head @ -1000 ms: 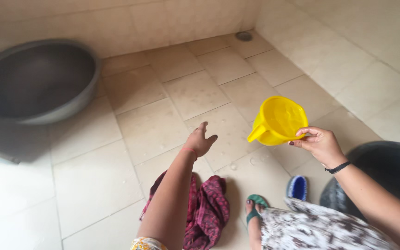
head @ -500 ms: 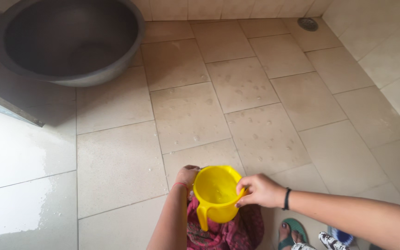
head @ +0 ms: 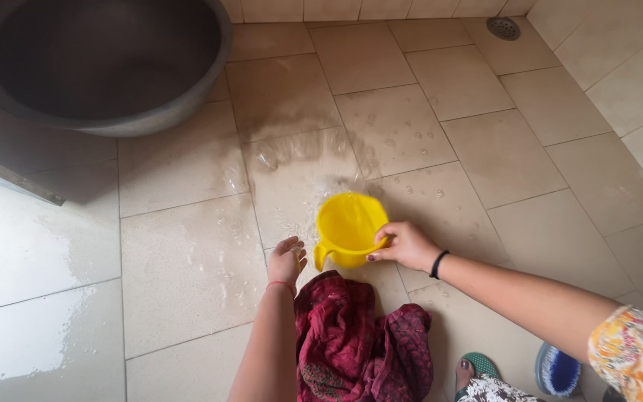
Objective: The person pours water from a yellow pitcher onto a red cloth on the floor, then rubs and wrings the cloth by hand, repeating the pouring and wringing several times.
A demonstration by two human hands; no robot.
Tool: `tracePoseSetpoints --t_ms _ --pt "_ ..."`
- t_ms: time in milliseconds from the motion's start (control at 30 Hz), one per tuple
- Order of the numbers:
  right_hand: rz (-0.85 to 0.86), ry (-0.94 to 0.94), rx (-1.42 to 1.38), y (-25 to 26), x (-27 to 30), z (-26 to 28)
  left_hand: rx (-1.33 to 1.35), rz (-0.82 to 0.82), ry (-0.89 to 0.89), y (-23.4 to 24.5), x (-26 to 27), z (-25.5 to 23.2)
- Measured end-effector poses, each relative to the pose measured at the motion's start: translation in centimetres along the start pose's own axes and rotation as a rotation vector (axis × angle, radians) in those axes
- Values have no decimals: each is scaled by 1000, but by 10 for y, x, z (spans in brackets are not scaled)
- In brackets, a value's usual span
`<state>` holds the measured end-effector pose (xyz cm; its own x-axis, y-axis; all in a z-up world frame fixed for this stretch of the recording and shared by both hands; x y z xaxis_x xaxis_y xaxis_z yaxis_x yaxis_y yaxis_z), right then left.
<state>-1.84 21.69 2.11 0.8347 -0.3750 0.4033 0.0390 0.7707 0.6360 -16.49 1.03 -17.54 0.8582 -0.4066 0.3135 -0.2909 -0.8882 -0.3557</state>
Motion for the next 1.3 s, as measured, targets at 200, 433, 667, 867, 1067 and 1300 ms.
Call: tracePoseSetpoints --t_ms 200,433,667,867,1067,1300 --pt "-35 92 -203 58 92 -8 -201 62 -10 -46 35 -10" --pt "304 -328 -281 20 159 -75 -248 397 277 -125 117 -4" --pt "458 -562 -256 12 110 -126 22 526 576 -155 140 48" --pt "307 -604 -281 78 47 -148 12 359 345 -219 98 41" --pt "278 -556 -508 98 50 -150 -88 425 218 -234 91 22" --pt "-159 -278 -292 91 115 -148 -235 443 190 -186 111 24"
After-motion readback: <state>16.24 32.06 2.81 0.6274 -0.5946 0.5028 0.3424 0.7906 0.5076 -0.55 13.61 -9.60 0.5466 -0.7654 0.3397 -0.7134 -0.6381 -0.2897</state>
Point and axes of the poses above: each hand's wrist, its own x-axis away from the middle knuckle, its own y-axis out of the back of the hand, z = x × y, the point moved 10 cm from there along -x, towards the middle knuckle, and after that the axes turned 15 degrees about -y, right-handed, at the moved point
